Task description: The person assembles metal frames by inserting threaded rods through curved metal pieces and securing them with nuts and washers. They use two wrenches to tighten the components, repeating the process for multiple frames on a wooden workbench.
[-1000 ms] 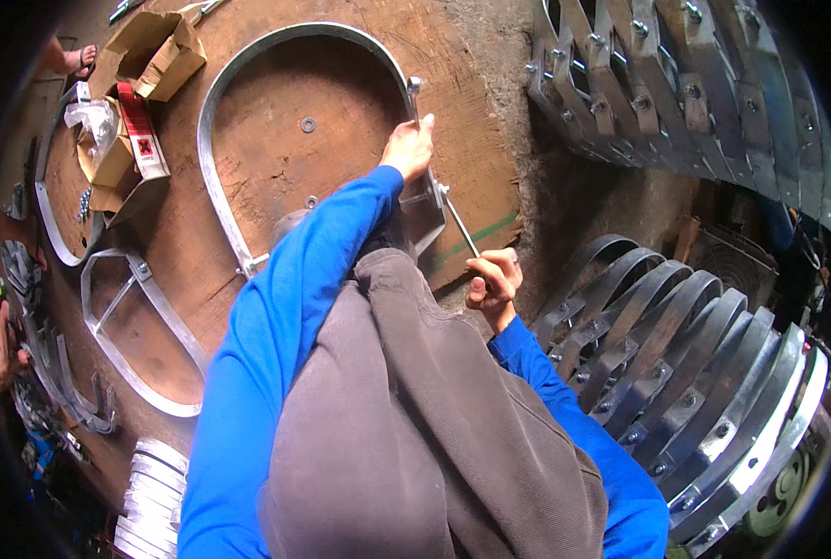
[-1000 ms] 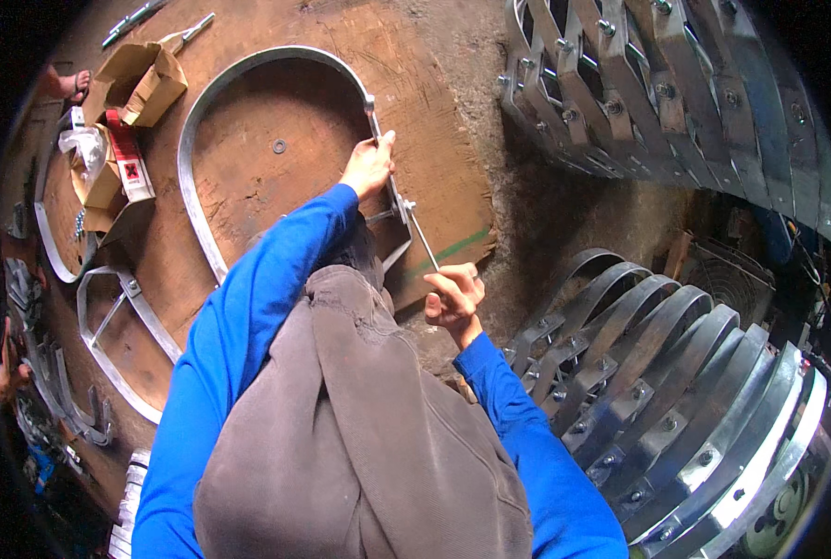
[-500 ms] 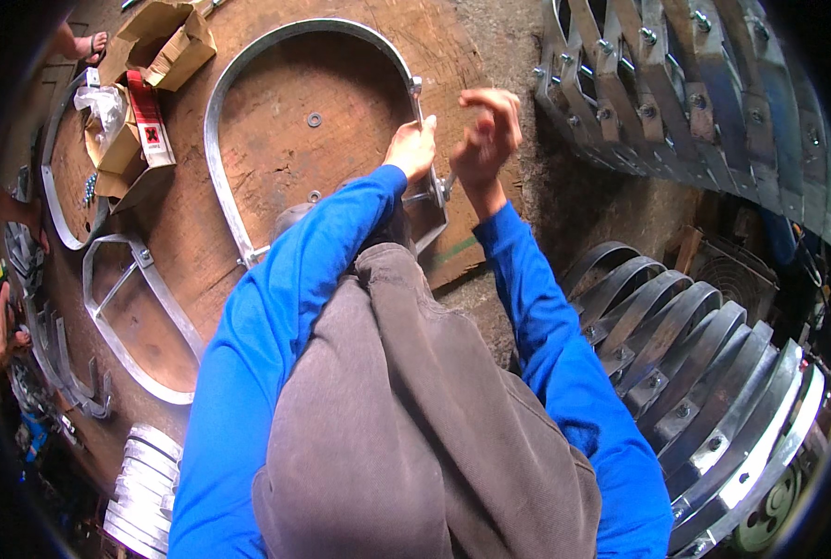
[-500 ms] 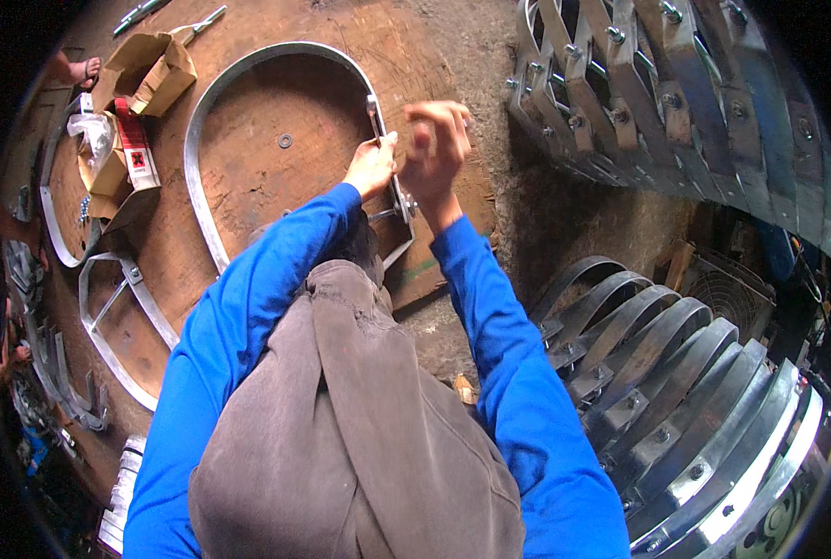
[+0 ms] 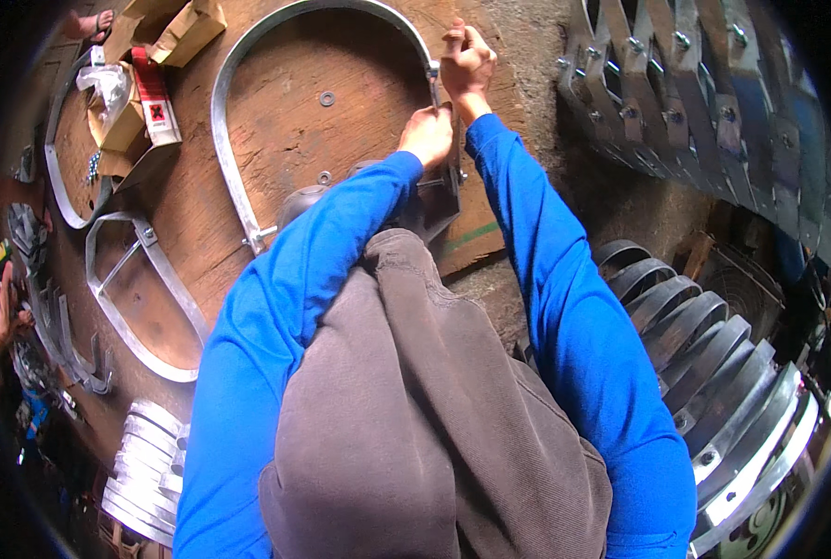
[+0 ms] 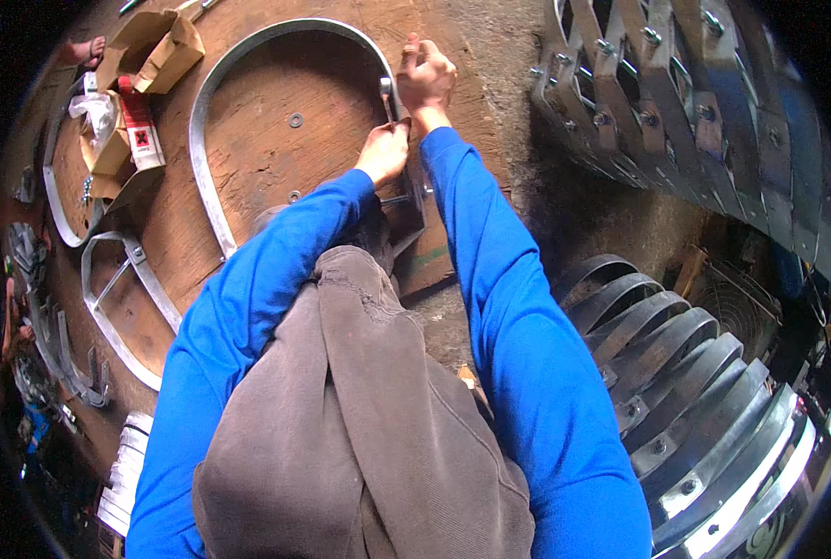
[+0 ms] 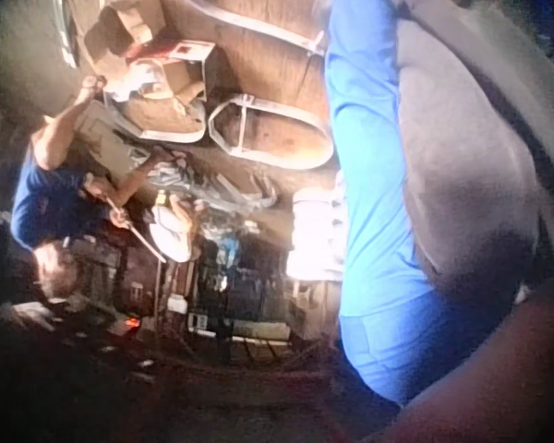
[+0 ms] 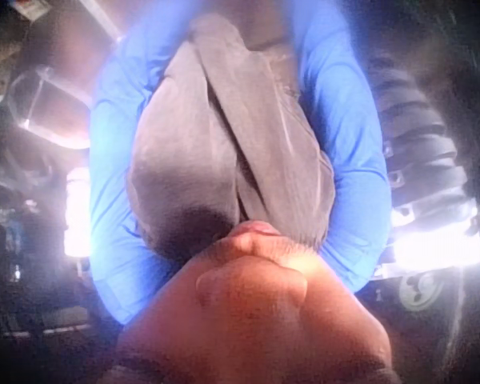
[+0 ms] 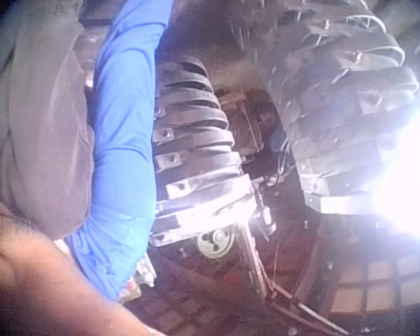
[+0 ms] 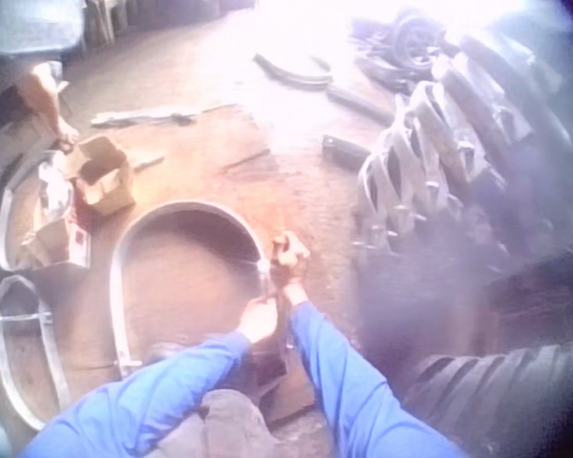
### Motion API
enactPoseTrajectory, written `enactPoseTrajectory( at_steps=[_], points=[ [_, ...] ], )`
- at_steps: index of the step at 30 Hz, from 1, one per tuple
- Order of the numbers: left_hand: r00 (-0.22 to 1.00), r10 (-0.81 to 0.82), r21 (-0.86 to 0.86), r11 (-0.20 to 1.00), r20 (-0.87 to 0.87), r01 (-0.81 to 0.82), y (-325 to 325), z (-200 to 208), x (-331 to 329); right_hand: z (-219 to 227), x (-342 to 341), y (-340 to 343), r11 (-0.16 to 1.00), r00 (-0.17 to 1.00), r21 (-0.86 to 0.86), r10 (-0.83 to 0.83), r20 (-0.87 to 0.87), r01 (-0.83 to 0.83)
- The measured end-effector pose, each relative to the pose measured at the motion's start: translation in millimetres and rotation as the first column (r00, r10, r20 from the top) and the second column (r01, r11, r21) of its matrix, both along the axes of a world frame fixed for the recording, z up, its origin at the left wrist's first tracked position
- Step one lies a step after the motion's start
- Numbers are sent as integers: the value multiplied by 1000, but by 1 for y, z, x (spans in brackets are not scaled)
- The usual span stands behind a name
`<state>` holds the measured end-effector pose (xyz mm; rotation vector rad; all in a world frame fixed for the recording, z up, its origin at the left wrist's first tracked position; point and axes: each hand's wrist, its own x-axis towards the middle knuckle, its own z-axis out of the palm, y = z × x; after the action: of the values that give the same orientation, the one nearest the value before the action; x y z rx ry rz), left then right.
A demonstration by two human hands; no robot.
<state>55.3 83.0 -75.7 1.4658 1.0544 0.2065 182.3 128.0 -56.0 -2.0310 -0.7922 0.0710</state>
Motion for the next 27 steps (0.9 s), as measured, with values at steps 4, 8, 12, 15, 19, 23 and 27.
enactPoseTrajectory(
  at_steps=[4, 8, 12, 15, 19, 23, 27],
  points=[
    [997, 73, -117, 990, -21, -75, -1, 3, 2, -8, 6, 4, 993, 993, -116, 24, -112, -37],
    [997, 71, -183, 981, 24, -66, 0, 12, 3, -18, 9, 7, 969, 998, -247, -12, -56, -3],
    [998, 62, -175, 982, -32, -67, 1, 18, -1, -19, 5, 9, 946, 999, -323, 8, -53, -25],
    [998, 59, -121, 991, -33, -63, 0, 26, -2, -20, 8, 10, 943, 1000, -332, 10, 5, -7],
    [993, 79, -47, 996, 83, -75, -18, 31, -19, -20, -2, 13, 937, 1000, -349, 14, 13, -9],
    [989, -147, -26, 989, 10, 147, -32, 98, -36, -26, 9, 8, 935, 1000, -353, -2, 17, 8],
    [948, -313, 94, 947, 62, 306, -18, 84, -39, -21, 5, 12, 947, 999, -321, -5, 54, 22]
  ],
)
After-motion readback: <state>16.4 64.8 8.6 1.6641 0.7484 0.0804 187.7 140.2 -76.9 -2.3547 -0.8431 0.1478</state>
